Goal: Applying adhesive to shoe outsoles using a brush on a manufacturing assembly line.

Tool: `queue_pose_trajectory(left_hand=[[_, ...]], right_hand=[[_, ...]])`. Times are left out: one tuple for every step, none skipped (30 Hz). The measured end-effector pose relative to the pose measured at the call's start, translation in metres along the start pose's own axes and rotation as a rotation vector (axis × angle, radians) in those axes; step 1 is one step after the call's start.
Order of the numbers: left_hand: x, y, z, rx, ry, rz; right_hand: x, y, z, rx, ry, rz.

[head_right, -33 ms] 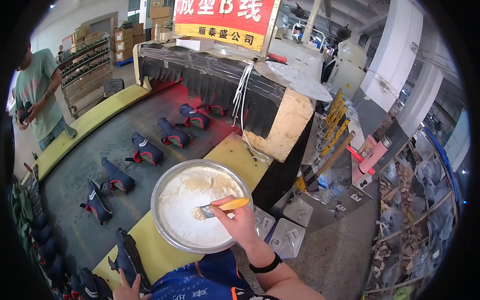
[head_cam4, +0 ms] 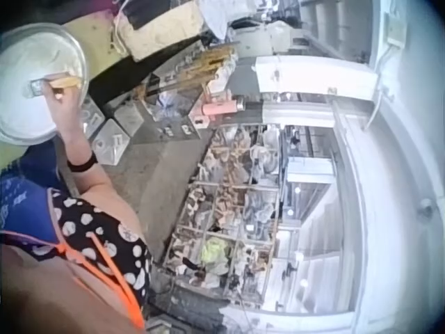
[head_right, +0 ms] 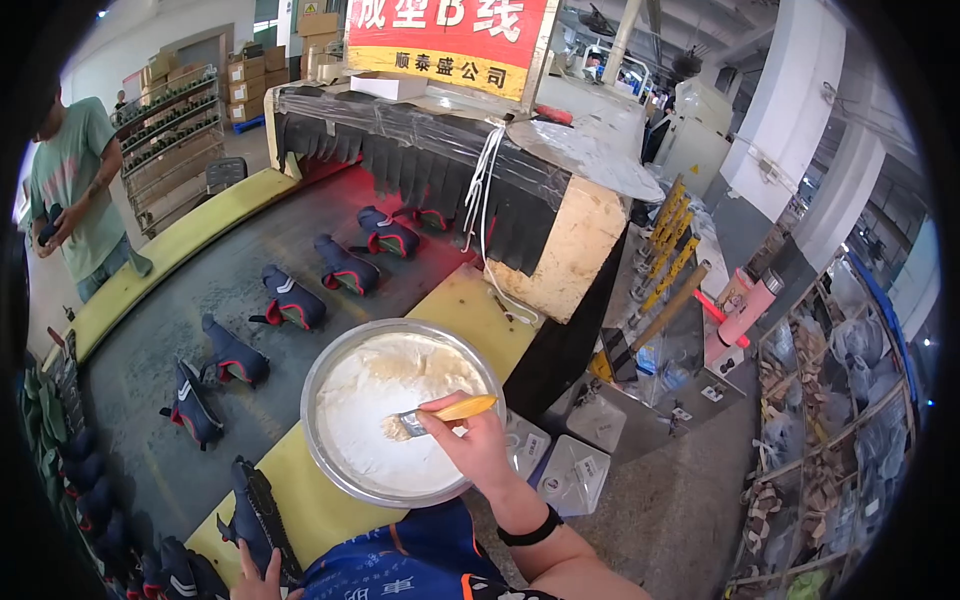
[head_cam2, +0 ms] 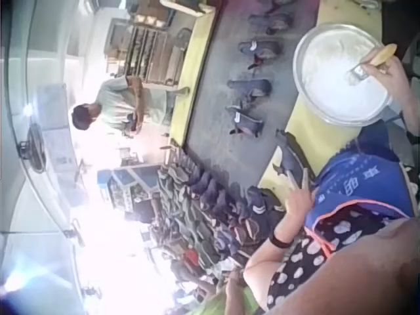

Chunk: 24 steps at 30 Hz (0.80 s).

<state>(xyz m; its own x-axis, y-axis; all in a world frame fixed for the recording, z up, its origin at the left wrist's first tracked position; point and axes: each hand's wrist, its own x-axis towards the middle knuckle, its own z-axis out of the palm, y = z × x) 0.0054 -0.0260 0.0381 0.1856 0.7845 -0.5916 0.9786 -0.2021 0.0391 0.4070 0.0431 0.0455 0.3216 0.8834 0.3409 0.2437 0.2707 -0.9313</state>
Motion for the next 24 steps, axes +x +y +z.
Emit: queue_pose_trajectory(left_hand=[[-0.003, 0.002, 0.004, -0.141, 0.021, -0.048], [-0.005, 0.007, 0.009, -0.137, 0.019, -0.049], [-0.004, 0.012, 0.015, -0.279, 0.195, -0.068], [-0.002, 0.016, 0.02, -0.42, 0.372, -0.085], [0.002, 0.019, 0.023, -0.414, 0.371, -0.086], [0.007, 0.022, 0.028, -0.495, 0.475, -0.131], [0.012, 0.025, 0.033, -0.58, 0.579, -0.176], [0.02, 0.021, 0.035, -0.565, 0.682, -0.157], [0.023, 0.014, 0.037, -0.571, 0.677, -0.156], [0.028, 0.006, 0.038, -0.587, 0.654, -0.125], [0.032, -0.003, 0.039, -0.599, 0.63, -0.092], [0.034, -0.013, 0.041, -0.61, 0.629, -0.037], [0.036, -0.018, 0.047, -0.609, 0.625, -0.035], [0.041, -0.02, 0.053, -0.597, 0.75, -0.061], [0.047, -0.022, 0.06, -0.579, 0.871, -0.093], [0.054, -0.024, 0.066, -0.765, 0.786, -0.175], [0.067, -0.026, 0.07, -1.276, 0.75, 0.021], [0.075, -0.028, 0.074, -1.012, 0.758, -0.007], [0.081, -0.031, 0.077, -0.611, 0.787, -0.095], [0.088, -0.029, 0.079, -0.651, 0.816, -0.121], [0.09, -0.031, 0.078, -0.723, 0.82, -0.085], [0.091, -0.033, 0.074, -0.764, 0.773, -0.071], [0.087, -0.034, 0.069, -1.216, 0.628, 0.008], [0.082, -0.035, 0.06, -1.42, 0.469, -0.061]], right_hand=[[0.001, 0.003, 0.001, -0.021, 0.014, -0.013], [0.003, 0.005, 0.003, -0.026, 0.0, -0.024], [0.004, 0.007, 0.006, -0.004, -0.01, -0.041], [0.005, 0.008, 0.009, -0.026, -0.011, -0.032], [0.006, 0.008, 0.012, 0.006, -0.017, -0.031], [0.007, 0.007, 0.015, 0.055, -0.023, -0.023], [0.008, 0.006, 0.018, 0.033, -0.024, -0.024], [0.007, 0.003, 0.021, 0.025, -0.045, -0.041], [0.008, 0.0, 0.022, 0.031, -0.073, -0.057], [0.007, -0.004, 0.022, -0.026, -0.088, -0.078], [0.006, -0.008, 0.021, -0.04, -0.084, -0.08], [0.005, -0.012, 0.02, -0.055, -0.079, -0.085], [0.003, -0.014, 0.018, -0.06, -0.078, -0.084], [0.001, -0.016, 0.016, -0.069, -0.074, -0.083], [0.0, -0.017, 0.013, -0.111, -0.052, -0.084], [-0.004, -0.016, 0.011, -0.147, -0.04, -0.072], [-0.007, -0.014, 0.009, -0.137, -0.032, -0.085], [-0.01, -0.012, 0.006, -0.213, -0.028, 0.01], [-0.01, -0.006, 0.007, -0.134, -0.023, 0.055], [-0.009, -0.001, 0.006, -0.206, -0.028, 0.11], [-0.008, 0.004, 0.007, -0.174, -0.029, 0.11], [-0.006, 0.011, 0.009, -0.208, -0.032, 0.087], [-0.003, 0.016, 0.011, -0.319, -0.02, 0.017], [-0.002, 0.021, 0.01, -0.456, -0.031, -0.029]])
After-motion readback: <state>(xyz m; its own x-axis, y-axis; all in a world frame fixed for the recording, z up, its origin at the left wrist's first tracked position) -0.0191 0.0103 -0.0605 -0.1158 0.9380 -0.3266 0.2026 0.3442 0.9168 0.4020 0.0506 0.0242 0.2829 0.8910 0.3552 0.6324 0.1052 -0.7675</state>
